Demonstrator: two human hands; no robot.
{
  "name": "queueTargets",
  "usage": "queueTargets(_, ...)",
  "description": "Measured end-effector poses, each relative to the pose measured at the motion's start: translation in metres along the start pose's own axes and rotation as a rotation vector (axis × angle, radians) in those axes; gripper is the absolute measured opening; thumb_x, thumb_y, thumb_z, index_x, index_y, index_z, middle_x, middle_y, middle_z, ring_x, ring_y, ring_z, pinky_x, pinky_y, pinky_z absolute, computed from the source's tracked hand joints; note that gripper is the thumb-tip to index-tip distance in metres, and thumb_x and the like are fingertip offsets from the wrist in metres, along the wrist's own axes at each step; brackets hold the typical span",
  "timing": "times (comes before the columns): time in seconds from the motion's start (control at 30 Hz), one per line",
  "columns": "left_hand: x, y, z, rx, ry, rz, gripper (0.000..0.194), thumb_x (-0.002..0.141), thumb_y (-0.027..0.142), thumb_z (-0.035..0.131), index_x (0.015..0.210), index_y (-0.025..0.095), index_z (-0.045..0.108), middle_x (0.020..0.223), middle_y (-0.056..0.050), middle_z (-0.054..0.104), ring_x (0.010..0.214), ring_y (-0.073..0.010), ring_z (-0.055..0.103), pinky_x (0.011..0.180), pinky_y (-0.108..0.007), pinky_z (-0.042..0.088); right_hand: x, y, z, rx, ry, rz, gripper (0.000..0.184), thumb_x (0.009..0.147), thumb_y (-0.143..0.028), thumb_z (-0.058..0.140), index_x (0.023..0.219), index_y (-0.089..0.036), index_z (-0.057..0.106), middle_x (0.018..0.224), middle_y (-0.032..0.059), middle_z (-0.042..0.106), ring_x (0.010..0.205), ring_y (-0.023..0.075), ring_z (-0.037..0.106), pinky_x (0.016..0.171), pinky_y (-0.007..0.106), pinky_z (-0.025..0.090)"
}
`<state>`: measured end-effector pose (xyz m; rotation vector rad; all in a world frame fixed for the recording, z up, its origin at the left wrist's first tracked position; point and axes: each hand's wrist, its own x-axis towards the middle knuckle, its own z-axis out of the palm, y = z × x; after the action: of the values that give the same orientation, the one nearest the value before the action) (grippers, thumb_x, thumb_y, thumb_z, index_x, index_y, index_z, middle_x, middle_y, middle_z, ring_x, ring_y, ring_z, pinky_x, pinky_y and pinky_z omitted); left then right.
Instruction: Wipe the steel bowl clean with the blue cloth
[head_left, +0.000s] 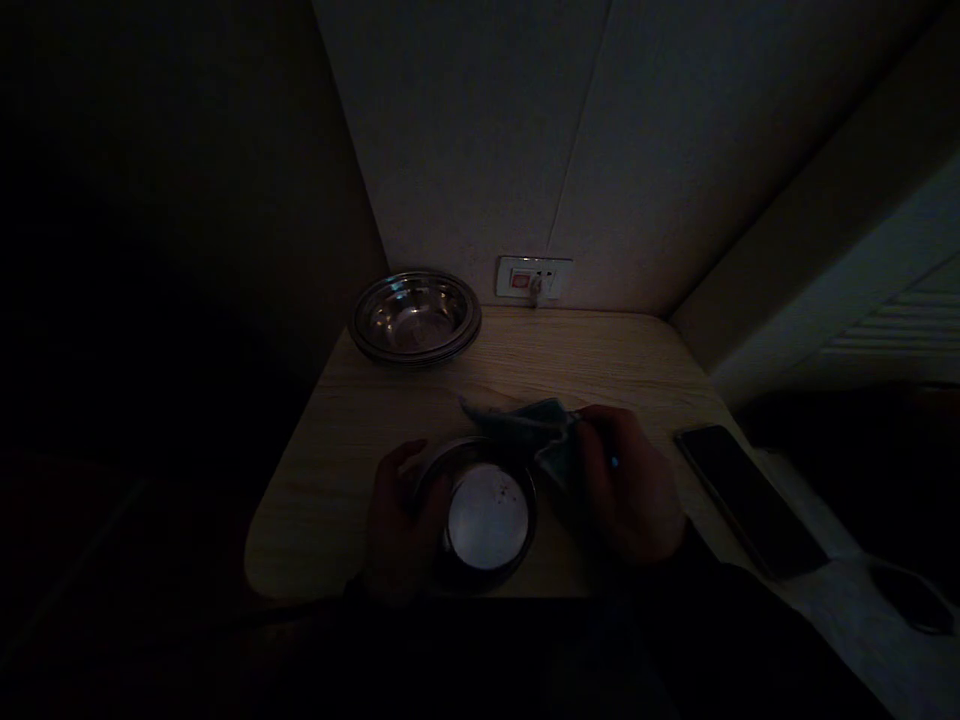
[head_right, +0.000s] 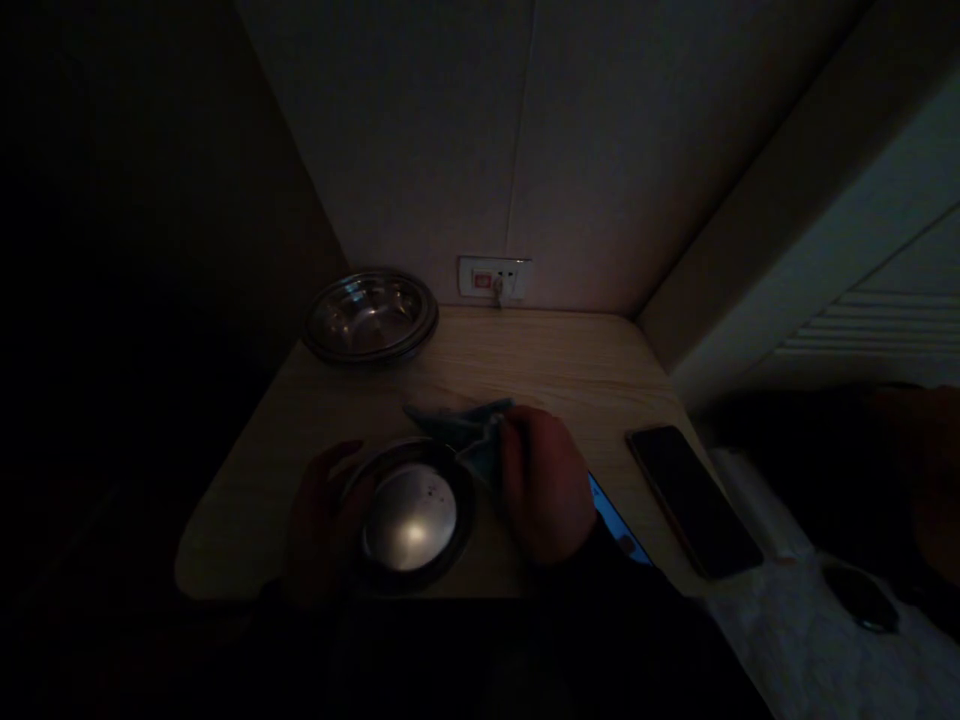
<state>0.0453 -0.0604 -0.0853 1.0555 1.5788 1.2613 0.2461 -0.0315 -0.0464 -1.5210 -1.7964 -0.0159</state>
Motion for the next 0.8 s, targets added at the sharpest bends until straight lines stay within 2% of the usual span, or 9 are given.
queueTargets(0.1,0.0,0.0,0.0,0.014,-0.007,0.018,0.05,0.069,0.038,0.06,0.112,0.016,0.045,0.086,-0.006,0.067,0.079,-0.0205,0.066,0.069,-0.032,0.052,0.001,0.006,-0.017,-0.192,0.089,-0.024,0.016,0.089,-0.026,0.042,0.093,-0.017,0.055,0.074,0.0051,0.063,0.068,0.0183,0.061,0.06,0.029,0.049)
queueTargets(0.2,-0.001,0.001,0.001,0.014,0.011,0.012,0.053,0.068,0.04,0.061,0.112,0.015,0.045,0.086,-0.007,0.067,0.079,-0.0212,0.066,0.068,-0.032,0.052,-0.008,0.001,-0.016,-0.303,0.146,-0.139,0.013,0.087,-0.026,0.049,0.093,-0.017,0.057,0.076,0.0062,0.061,0.073,0.0194,0.059,0.064,0.03,0.049)
queueTargets(0.3,-0.002,0.001,0.002,0.005,0.023,0.011,0.053,0.067,0.039,0.061,0.112,0.015,0.045,0.086,-0.007,0.067,0.079,-0.0213,0.066,0.068,-0.033,0.052,-0.028,-0.015,0.0,-0.198,0.068,-0.223,0.014,0.085,-0.019,0.052,0.096,-0.016,0.059,0.083,0.0083,0.061,0.076,0.0195,0.058,0.064,0.03,0.05)
queueTargets(0.4,-0.002,-0.001,0.001,0.003,0.02,0.011,0.053,0.069,0.038,0.061,0.114,0.015,0.045,0.087,-0.007,0.067,0.079,-0.0209,0.065,0.069,-0.032,0.052,-0.05,-0.033,0.013,0.033,-0.062,-0.149,0.017,0.086,-0.019,0.05,0.098,-0.014,0.061,0.085,0.0097,0.06,0.077,0.0187,0.058,0.064,0.031,0.053)
queueTargets(0.5,-0.003,-0.002,0.0,0.016,0.021,-0.001,0.053,0.069,0.039,0.06,0.114,0.015,0.046,0.087,-0.007,0.066,0.078,-0.0205,0.065,0.068,-0.032,0.051,-0.061,-0.041,0.014,0.182,-0.104,-0.077,0.022,0.087,-0.017,0.047,0.104,-0.015,0.061,0.09,0.0101,0.059,0.079,0.0174,0.059,0.065,0.029,0.054)
queueTargets(0.67,-0.003,0.004,0.002,0.046,0.016,0.0,0.047,0.066,0.037,0.061,0.106,0.016,0.05,0.081,-0.006,0.067,0.074,-0.0202,0.066,0.065,-0.031,0.052,-0.059,-0.039,0.008,0.212,-0.106,-0.086,0.02,0.085,-0.013,0.05,0.099,-0.015,0.064,0.088,0.009,0.063,0.079,0.017,0.061,0.069,0.028,0.055)
queueTargets(0.8,-0.002,0.006,0.002,0.099,0.074,-0.021,0.046,0.063,0.039,0.061,0.103,0.017,0.052,0.08,-0.005,0.067,0.071,-0.0208,0.065,0.06,-0.031,0.052,-0.054,-0.04,0.007,0.1,-0.145,-0.238,0.021,0.086,-0.011,0.046,0.097,-0.014,0.065,0.081,0.0089,0.065,0.071,0.0174,0.059,0.059,0.028,0.053)
